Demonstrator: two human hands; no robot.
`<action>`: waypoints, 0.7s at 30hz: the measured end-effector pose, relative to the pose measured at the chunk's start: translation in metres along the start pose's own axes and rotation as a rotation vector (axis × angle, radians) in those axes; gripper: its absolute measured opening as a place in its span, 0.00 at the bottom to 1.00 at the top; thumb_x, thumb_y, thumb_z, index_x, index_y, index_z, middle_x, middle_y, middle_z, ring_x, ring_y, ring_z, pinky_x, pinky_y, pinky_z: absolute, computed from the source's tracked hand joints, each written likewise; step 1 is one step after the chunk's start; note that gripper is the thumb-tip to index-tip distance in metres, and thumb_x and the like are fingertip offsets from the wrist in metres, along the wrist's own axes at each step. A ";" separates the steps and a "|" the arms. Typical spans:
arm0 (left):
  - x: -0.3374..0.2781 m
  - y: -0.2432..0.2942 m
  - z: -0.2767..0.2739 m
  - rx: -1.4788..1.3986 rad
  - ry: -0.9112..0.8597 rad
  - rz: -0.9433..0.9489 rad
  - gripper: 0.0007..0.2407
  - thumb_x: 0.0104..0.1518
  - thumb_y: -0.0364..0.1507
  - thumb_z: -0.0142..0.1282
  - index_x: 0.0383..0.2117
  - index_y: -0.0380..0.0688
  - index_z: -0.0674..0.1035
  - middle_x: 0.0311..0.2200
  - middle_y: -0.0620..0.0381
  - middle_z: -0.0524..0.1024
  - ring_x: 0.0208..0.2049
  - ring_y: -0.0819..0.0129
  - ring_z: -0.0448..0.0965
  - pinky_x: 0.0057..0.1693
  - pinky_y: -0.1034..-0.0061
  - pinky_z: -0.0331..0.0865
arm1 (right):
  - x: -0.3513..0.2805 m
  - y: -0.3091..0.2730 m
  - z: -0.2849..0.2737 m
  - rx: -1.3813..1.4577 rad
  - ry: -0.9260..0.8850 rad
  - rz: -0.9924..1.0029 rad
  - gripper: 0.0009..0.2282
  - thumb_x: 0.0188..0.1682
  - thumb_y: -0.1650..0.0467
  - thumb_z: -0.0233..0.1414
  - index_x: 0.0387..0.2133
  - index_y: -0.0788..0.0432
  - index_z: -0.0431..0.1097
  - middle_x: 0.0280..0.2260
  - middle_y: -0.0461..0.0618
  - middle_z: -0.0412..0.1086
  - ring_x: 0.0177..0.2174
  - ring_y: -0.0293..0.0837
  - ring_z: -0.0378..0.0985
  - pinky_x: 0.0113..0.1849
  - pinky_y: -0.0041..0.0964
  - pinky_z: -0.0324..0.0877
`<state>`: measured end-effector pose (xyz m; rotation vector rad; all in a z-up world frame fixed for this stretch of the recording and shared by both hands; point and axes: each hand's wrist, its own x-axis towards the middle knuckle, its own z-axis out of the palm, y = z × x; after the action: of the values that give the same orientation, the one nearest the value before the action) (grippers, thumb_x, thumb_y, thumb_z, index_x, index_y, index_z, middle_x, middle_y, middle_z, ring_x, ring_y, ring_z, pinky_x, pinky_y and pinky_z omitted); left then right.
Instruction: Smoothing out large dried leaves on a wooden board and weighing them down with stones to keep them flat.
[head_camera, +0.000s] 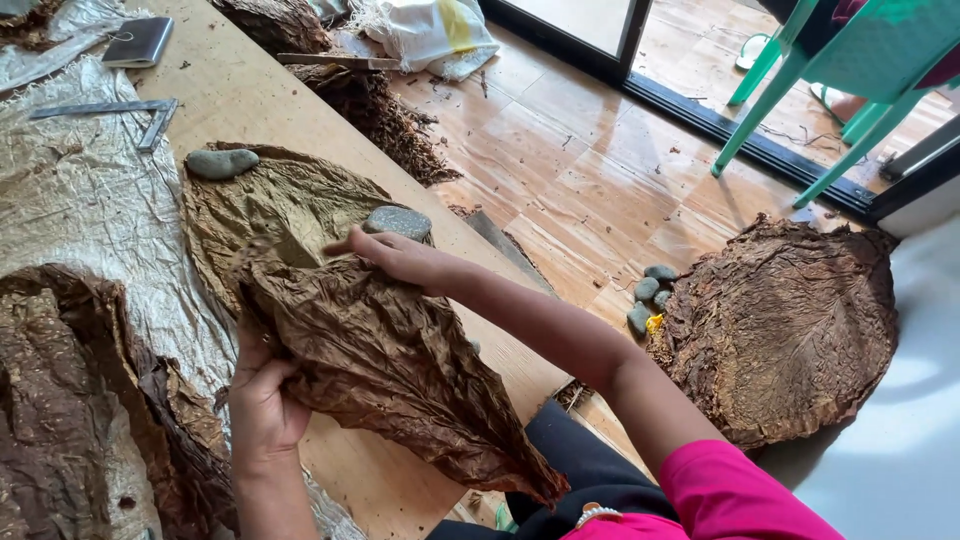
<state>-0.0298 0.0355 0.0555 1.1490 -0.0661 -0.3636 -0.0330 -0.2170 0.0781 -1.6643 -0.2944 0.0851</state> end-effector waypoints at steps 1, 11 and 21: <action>-0.001 0.010 0.000 0.004 -0.002 -0.003 0.37 0.48 0.12 0.33 0.69 0.60 0.63 0.67 0.62 0.66 0.63 0.64 0.63 0.62 0.72 0.57 | 0.002 -0.009 0.001 0.003 0.004 0.000 0.41 0.49 0.43 0.26 0.61 0.62 0.63 0.65 0.59 0.60 0.66 0.52 0.58 0.66 0.49 0.46; 0.005 0.088 0.054 0.392 0.150 0.143 0.29 0.49 0.51 0.53 0.53 0.47 0.66 0.54 0.53 0.73 0.56 0.57 0.74 0.59 0.61 0.76 | 0.039 -0.048 0.027 -0.143 0.072 -0.261 0.15 0.49 0.58 0.55 0.50 0.39 0.73 0.49 0.44 0.78 0.44 0.44 0.85 0.43 0.33 0.82; 0.039 0.052 -0.036 0.553 0.453 0.855 0.06 0.79 0.24 0.49 0.39 0.43 0.69 0.39 0.53 0.74 0.39 0.66 0.73 0.45 0.65 0.76 | 0.029 -0.015 -0.009 -0.144 0.586 -0.442 0.06 0.50 0.67 0.60 0.39 0.45 0.79 0.38 0.38 0.81 0.37 0.32 0.83 0.43 0.24 0.77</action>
<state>0.0287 0.0731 0.0821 1.5979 -0.2594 0.7167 -0.0054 -0.2173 0.0976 -1.6494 -0.2148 -0.7566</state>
